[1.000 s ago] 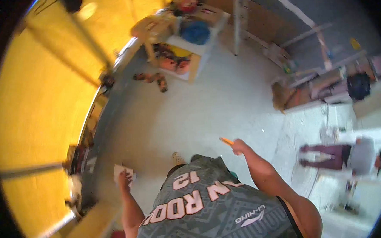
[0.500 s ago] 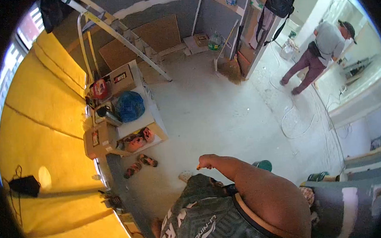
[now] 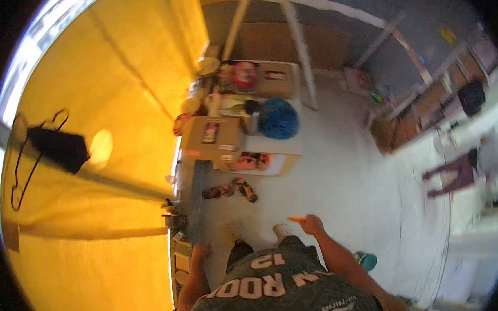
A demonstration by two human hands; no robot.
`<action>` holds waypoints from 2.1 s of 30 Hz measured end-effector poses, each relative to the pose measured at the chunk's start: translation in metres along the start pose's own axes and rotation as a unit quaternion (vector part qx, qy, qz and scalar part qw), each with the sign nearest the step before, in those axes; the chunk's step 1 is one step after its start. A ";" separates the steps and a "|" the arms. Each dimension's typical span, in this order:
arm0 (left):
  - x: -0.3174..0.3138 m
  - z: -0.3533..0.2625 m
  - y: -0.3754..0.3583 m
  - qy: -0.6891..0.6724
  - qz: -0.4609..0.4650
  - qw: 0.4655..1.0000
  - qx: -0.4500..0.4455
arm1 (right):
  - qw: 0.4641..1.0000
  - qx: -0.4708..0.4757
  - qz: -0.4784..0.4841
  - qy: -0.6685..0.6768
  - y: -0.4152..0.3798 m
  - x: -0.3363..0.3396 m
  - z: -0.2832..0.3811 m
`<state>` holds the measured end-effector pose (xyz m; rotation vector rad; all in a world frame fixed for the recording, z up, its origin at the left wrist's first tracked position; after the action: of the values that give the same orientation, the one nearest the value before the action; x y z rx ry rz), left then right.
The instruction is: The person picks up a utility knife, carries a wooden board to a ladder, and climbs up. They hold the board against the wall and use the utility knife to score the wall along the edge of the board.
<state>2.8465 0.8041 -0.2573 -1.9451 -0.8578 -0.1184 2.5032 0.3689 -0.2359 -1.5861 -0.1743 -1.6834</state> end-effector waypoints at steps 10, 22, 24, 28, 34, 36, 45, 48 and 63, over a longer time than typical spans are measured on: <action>0.125 -0.086 0.113 -0.204 0.018 0.974 -0.100 | 0.965 0.010 0.253 0.063 -0.055 -0.076 0.150; 0.071 0.239 0.044 -0.232 -0.015 0.940 0.250 | 0.968 0.142 0.191 -0.077 0.025 -0.015 0.237; 0.049 0.265 0.044 -0.125 0.094 0.986 0.051 | 0.967 0.169 0.177 -0.071 0.040 -0.026 0.245; 0.042 0.237 0.043 -0.247 -0.032 0.952 0.177 | 0.955 0.029 0.290 0.048 0.055 -0.021 0.293; 0.065 0.128 0.075 -0.346 -0.037 0.930 0.113 | 0.974 0.093 0.140 0.154 0.056 0.010 0.338; 0.075 0.096 0.083 -0.343 -0.032 0.934 0.098 | 0.951 0.028 0.184 0.245 0.056 0.011 0.325; 0.059 0.074 0.098 -0.134 0.047 0.985 -0.100 | 0.982 -0.042 0.162 0.085 -0.011 0.036 0.168; 0.031 0.026 0.092 -0.070 0.090 0.989 -0.094 | 0.951 -0.149 0.235 0.131 -0.060 0.059 0.080; -0.352 -0.283 0.028 -0.168 0.512 0.842 -0.025 | 0.804 -0.445 -0.034 0.393 -0.418 -0.187 -0.383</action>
<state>2.6760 0.3858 -0.2774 -2.2573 0.0840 0.8604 1.9273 0.5056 -0.3096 -1.2752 1.1487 -2.5196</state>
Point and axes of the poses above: each hand's wrist, its own y-axis towards the middle knuckle, its own x-axis out of the back of the hand, z = x × y, the point moved 4 cm from there along y, towards the middle knuckle, and after that the axes turned 4 degrees about -y, right-handed, at the moved point
